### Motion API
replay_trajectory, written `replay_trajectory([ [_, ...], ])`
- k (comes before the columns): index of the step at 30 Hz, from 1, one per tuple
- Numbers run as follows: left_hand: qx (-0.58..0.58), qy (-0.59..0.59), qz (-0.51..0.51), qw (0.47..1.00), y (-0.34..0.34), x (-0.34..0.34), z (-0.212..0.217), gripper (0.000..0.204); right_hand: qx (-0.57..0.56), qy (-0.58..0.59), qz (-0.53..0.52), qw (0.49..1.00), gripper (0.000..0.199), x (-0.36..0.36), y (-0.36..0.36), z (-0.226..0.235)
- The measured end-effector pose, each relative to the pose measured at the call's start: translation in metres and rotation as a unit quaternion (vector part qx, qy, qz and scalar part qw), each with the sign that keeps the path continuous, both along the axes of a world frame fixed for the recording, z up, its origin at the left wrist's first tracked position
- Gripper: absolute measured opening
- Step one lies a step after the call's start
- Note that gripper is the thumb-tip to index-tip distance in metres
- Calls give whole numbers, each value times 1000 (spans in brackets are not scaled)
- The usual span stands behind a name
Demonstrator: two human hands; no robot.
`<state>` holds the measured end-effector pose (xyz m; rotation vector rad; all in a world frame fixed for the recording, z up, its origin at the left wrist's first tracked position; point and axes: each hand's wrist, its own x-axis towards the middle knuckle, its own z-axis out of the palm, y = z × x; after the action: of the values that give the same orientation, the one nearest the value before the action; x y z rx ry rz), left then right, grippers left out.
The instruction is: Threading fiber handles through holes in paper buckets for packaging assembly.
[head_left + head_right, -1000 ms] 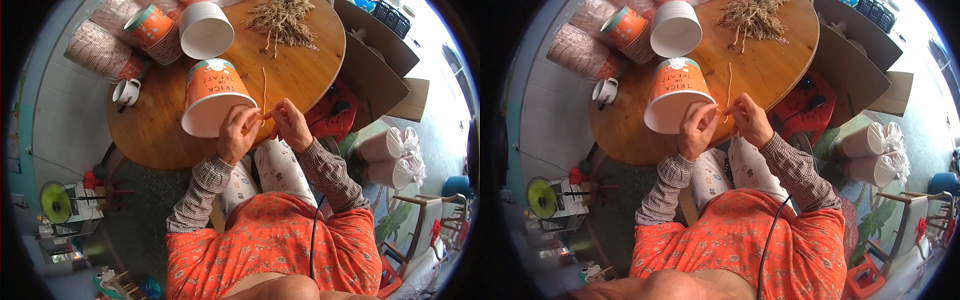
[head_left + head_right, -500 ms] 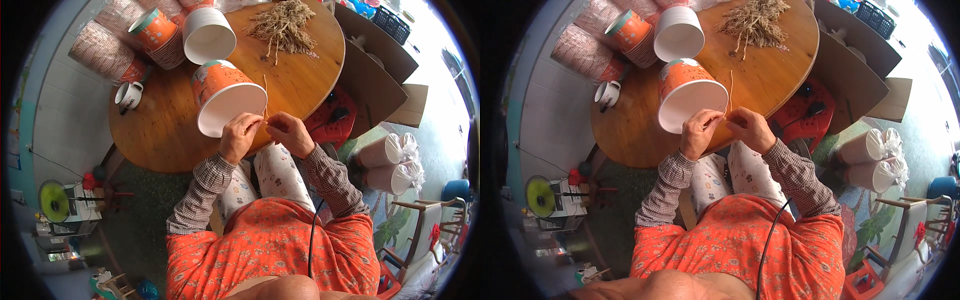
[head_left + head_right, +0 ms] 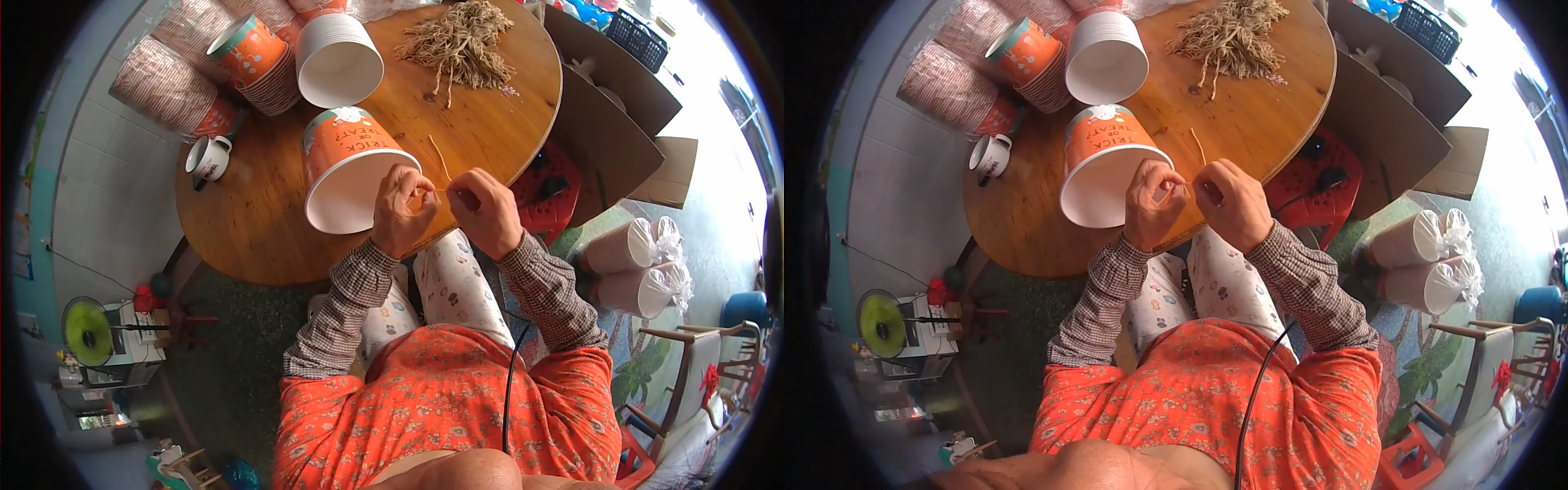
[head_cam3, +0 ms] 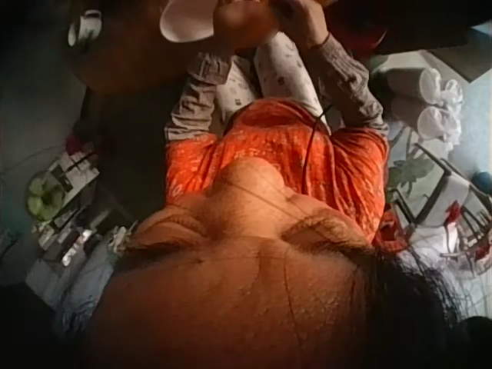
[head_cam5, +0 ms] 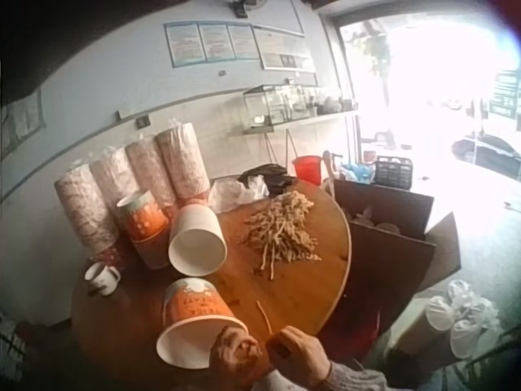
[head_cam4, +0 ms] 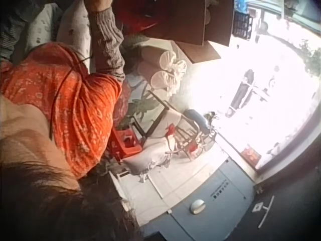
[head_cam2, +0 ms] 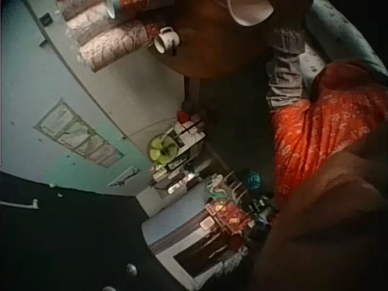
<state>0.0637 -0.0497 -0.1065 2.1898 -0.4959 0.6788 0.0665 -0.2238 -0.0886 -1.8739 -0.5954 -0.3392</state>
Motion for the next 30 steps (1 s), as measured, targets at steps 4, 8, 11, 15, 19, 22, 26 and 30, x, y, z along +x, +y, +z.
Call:
replay_trajectory([
  [4, 5, 0, 35, 999, 14, 10, -13, 17, -50, -134, -48, 989, 11, -4, -17, 40],
  [8, 60, -7, 104, 993, 76, 22, -54, 22, 8, -193, -86, 977, 18, -30, -42, 94],
  [11, 49, -16, 107, 993, 75, 16, -47, 28, -57, -234, -45, 970, 13, -27, -38, 107],
  [15, 49, -25, 66, 996, 68, -4, -19, 25, -36, -156, -59, 985, 8, 0, -30, 86],
  [19, 54, -32, 42, 997, 53, -52, 6, 23, 16, -166, -70, 983, 8, 12, -21, 81],
  [22, 37, -87, 16, 995, 52, -74, 4, 22, -13, -156, -45, 987, 8, 10, -17, 89],
  [26, 84, -299, 6, 951, 40, -88, 33, 31, -10, -205, -7, 979, 8, 9, -2, 105],
  [30, 281, -176, 58, 942, 42, -65, 79, 30, -8, -254, -1, 967, 9, 11, 5, 123],
])
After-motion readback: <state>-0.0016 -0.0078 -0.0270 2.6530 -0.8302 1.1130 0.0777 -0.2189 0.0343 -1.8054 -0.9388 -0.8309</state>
